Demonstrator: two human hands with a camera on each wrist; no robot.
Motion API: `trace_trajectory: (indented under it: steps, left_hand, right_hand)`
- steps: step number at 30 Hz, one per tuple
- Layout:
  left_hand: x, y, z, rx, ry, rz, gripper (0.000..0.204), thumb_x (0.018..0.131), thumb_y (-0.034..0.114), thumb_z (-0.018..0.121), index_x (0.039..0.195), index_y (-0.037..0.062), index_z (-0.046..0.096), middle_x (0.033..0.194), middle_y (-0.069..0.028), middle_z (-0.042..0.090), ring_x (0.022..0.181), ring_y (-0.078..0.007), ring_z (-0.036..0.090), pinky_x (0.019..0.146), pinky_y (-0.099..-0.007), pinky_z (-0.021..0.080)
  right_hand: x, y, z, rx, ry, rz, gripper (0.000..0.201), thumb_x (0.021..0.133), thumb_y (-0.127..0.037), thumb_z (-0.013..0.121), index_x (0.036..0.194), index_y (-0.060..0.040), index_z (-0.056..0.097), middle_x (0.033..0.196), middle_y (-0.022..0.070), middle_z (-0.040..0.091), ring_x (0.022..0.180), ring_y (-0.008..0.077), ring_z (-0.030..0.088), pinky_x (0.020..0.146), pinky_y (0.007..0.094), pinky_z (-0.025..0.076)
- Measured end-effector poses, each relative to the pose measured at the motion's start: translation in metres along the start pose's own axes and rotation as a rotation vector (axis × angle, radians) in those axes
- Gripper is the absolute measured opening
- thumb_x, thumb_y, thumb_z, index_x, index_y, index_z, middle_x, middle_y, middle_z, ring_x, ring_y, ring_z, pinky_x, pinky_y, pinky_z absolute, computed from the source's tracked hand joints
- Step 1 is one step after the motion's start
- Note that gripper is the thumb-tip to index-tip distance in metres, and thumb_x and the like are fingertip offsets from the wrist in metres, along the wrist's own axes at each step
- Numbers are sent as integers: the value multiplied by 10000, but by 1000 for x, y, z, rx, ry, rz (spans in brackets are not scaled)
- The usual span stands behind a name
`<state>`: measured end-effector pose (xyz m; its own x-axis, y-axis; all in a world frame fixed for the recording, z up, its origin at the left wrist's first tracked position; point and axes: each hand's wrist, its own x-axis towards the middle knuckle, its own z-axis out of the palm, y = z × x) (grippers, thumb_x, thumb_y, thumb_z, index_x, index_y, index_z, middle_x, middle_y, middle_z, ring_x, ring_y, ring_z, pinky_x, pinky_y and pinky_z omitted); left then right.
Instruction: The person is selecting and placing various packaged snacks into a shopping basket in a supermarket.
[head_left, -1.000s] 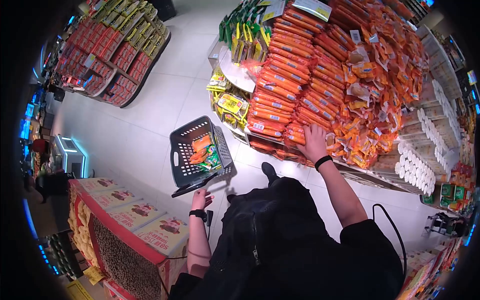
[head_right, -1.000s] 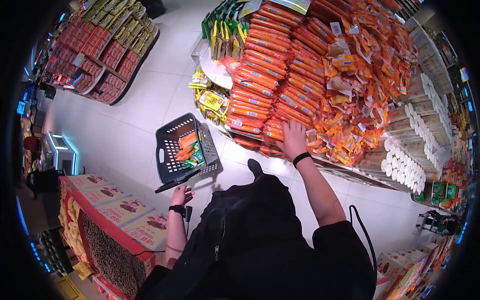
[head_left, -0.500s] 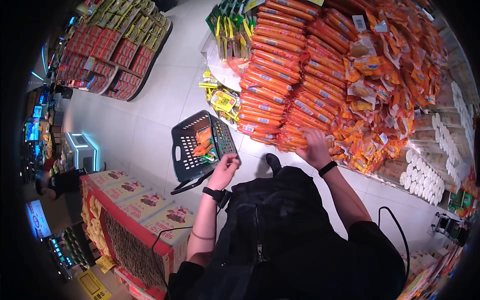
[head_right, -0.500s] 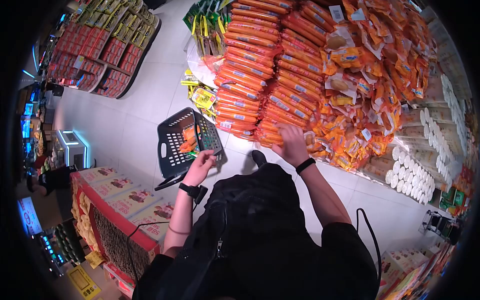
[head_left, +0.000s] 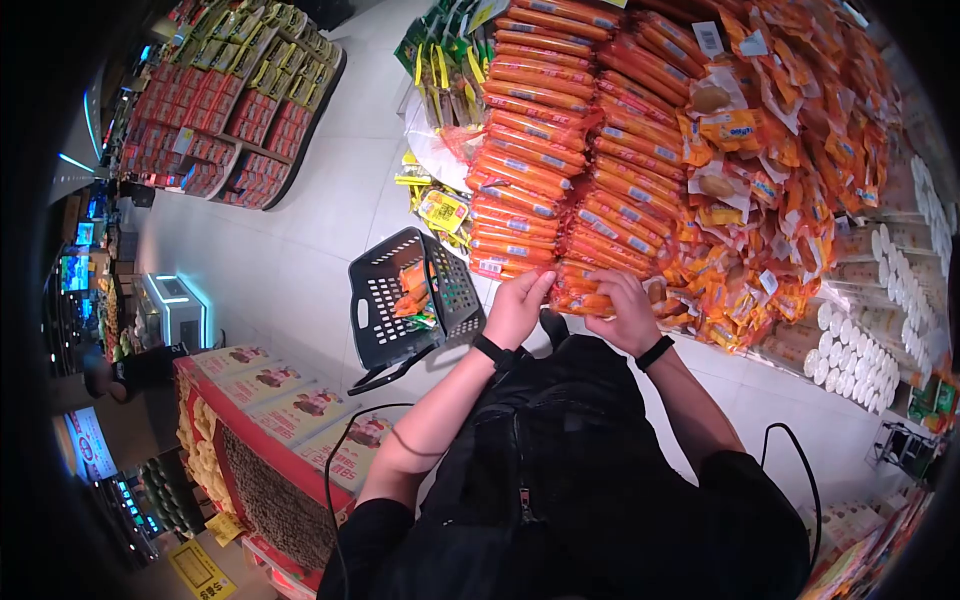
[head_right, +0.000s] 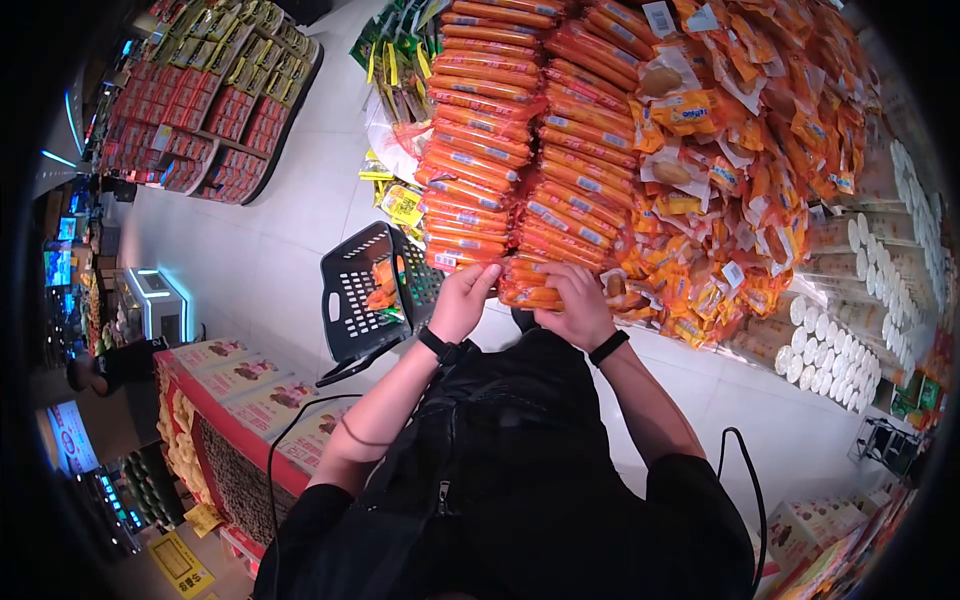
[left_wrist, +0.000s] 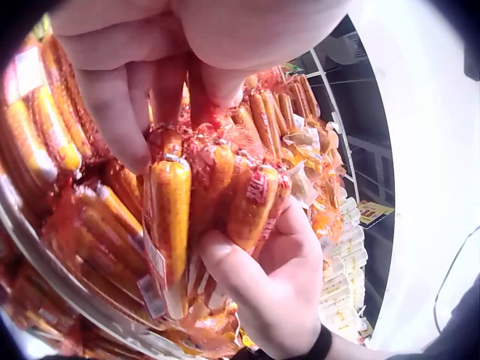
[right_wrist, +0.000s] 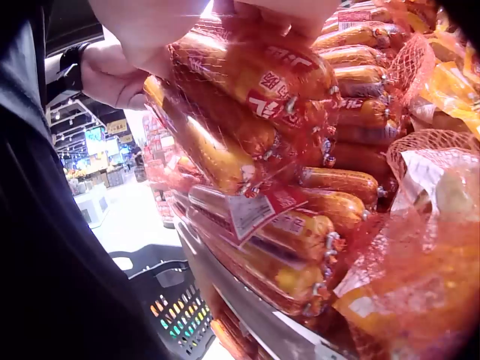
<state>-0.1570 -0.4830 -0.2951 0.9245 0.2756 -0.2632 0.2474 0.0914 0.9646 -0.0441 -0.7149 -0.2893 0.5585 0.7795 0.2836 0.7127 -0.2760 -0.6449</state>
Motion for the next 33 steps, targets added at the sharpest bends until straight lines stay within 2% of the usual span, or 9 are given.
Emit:
trace_trajectory:
  steps: [5,8,12,16,20,25,28,29,33]
  left_hand:
    - [-24,65,3,107,6,159,353,1189,196,518,1266,-87,714,1307,-134,778,1105,-177,755,975,-350,642]
    - [-33,81,1,122,39,275,298,1164,186,575,1322,0,746,1078,-142,807,912,-203,751,861,-328,577]
    - [-55,105,-14,202,-61,238,286,1154,153,571,1339,8,734,1058,-142,799,880,-251,732,849,-344,573]
    - [-75,133,-26,248,-209,190,320,1178,186,537,1237,-57,737,1183,-136,786,1005,-192,739,912,-321,586]
    - [-75,89,-34,16,-169,16,329,1186,216,531,1328,-7,727,1184,-109,790,1047,-177,742,980,-342,582]
    - [-32,-3,-25,-424,-88,-221,302,1196,299,518,1260,61,693,1472,-44,668,1268,-124,640,1097,-380,554]
    - [1,-28,-12,-574,-50,-286,297,1195,305,520,1280,86,701,1448,-27,683,1264,-137,654,1094,-379,555]
    - [8,-31,-10,-578,-34,-350,264,1190,265,529,1317,105,696,1430,-29,689,1304,-174,646,1139,-414,526]
    - [20,-45,-14,-447,-81,-417,303,1162,261,588,1434,139,645,1372,-3,683,1283,-160,656,1101,-389,542]
  right_hand:
    - [0,-21,-3,70,91,36,535,777,-155,923,1161,-72,560,1418,151,663,1300,381,627,1077,503,507]
    - [4,-34,-2,123,153,40,581,764,-123,943,1185,-78,545,1445,171,643,1334,382,619,1063,489,523]
    - [13,-54,2,387,291,46,664,751,-114,964,1260,-76,539,1477,197,617,1360,402,605,1087,463,523]
    - [10,-67,-17,230,-165,186,896,750,-258,975,1498,-73,516,1451,170,606,1343,408,596,1197,499,450]
    - [-1,-63,-4,182,-282,219,861,742,-327,935,1480,-87,564,1395,149,622,1343,387,587,1190,516,427]
    - [10,-39,-5,-208,-208,164,711,775,-258,893,1419,-95,637,1300,120,631,1239,347,591,1090,471,465]
    - [18,-19,-2,-320,-193,205,745,741,-210,899,1429,-94,636,1261,119,630,1228,339,592,1062,467,462]
    - [19,-14,-2,-359,-228,219,697,811,-257,886,1446,-110,639,1298,94,634,1224,307,598,1055,450,473]
    - [12,-14,4,-458,-119,74,731,837,-296,875,1510,-163,624,1350,51,637,1265,267,592,1091,454,455]
